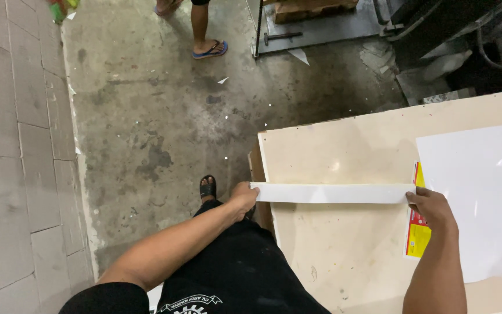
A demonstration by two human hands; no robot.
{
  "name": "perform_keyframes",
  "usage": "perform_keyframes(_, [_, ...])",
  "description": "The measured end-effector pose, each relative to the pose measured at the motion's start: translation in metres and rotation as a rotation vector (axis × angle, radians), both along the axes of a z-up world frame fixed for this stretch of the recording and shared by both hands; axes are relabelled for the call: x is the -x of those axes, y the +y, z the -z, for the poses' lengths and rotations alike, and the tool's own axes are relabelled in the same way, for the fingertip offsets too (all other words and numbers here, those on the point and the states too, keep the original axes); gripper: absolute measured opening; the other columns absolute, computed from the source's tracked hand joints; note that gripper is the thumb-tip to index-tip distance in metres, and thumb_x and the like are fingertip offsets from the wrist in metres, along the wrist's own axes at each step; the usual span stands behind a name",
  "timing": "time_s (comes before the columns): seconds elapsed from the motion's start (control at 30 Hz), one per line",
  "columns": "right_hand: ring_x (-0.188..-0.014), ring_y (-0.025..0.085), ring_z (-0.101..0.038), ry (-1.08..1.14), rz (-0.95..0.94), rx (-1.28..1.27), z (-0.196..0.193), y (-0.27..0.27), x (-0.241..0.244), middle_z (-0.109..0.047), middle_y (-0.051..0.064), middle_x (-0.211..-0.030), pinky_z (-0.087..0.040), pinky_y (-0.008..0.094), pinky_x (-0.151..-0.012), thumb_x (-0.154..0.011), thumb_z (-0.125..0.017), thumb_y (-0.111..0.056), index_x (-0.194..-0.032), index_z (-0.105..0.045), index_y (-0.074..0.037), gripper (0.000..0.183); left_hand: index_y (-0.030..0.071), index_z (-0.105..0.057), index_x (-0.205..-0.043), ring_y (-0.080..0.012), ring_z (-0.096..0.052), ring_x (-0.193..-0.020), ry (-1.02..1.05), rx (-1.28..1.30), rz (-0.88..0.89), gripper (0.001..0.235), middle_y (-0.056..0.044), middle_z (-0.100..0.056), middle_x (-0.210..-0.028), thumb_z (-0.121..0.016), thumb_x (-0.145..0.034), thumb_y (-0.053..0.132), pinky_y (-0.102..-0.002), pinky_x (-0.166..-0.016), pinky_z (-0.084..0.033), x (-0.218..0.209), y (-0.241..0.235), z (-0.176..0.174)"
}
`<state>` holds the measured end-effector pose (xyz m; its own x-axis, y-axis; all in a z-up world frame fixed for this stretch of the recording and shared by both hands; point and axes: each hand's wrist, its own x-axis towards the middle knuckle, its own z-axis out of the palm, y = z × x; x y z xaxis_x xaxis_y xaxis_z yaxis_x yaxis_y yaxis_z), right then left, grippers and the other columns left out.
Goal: Folding strips of printed labels at a printing station.
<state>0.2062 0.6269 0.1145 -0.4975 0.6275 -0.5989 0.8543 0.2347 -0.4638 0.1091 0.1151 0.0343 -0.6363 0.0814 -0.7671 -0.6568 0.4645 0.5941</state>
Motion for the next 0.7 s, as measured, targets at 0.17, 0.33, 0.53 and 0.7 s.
perform_keyframes(0.17, [-0.091,0.02,-0.068,0.037,-0.018,0.047,0.014,0.013,-0.007,-0.073,0.016,-0.11,-0.055,0.033,-0.083,-0.095,-0.073,-0.018,-0.134,-0.067,0.006,0.046,-0.003,-0.069,-0.118,-0.0282,-0.07,-0.098,0.004,0.003,0.003,0.034,-0.017,-0.075,-0.107,-0.058,-0.099,0.024,-0.041,-0.086,-0.052,-0.003,-0.002,0.011])
perform_keyframes(0.33, [-0.09,0.022,-0.068,0.058,0.016,0.092,0.018,0.018,-0.008,-0.074,0.017,-0.11,-0.055,0.034,-0.081,-0.096,-0.072,-0.015,-0.137,-0.065,0.006,0.046,-0.003,-0.071,-0.116,-0.0307,-0.071,-0.099,0.095,-0.061,0.014,0.033,-0.019,-0.075,-0.105,-0.056,-0.097,0.02,-0.042,-0.088,-0.052,-0.006,-0.005,0.018])
perform_keyframes(0.53, [-0.091,0.022,-0.069,0.127,0.095,0.15,0.066,0.062,-0.008,-0.071,0.017,-0.108,-0.054,0.031,-0.08,-0.092,-0.072,-0.01,-0.135,-0.063,0.008,0.047,-0.002,-0.069,-0.118,-0.0336,-0.069,-0.105,0.096,-0.015,0.084,0.035,-0.02,-0.073,-0.114,-0.056,-0.098,0.024,-0.045,-0.09,-0.052,-0.002,0.005,0.038])
perform_keyframes(0.7, [-0.092,0.025,-0.068,0.119,0.131,0.134,0.093,0.088,-0.009,-0.069,0.021,-0.11,-0.055,0.033,-0.082,-0.102,-0.061,-0.019,-0.13,-0.065,0.017,0.046,-0.002,-0.064,-0.127,-0.0342,-0.067,-0.114,0.111,-0.038,0.112,0.048,-0.022,-0.071,-0.124,-0.064,-0.093,0.031,-0.043,-0.097,-0.051,0.001,-0.002,0.007])
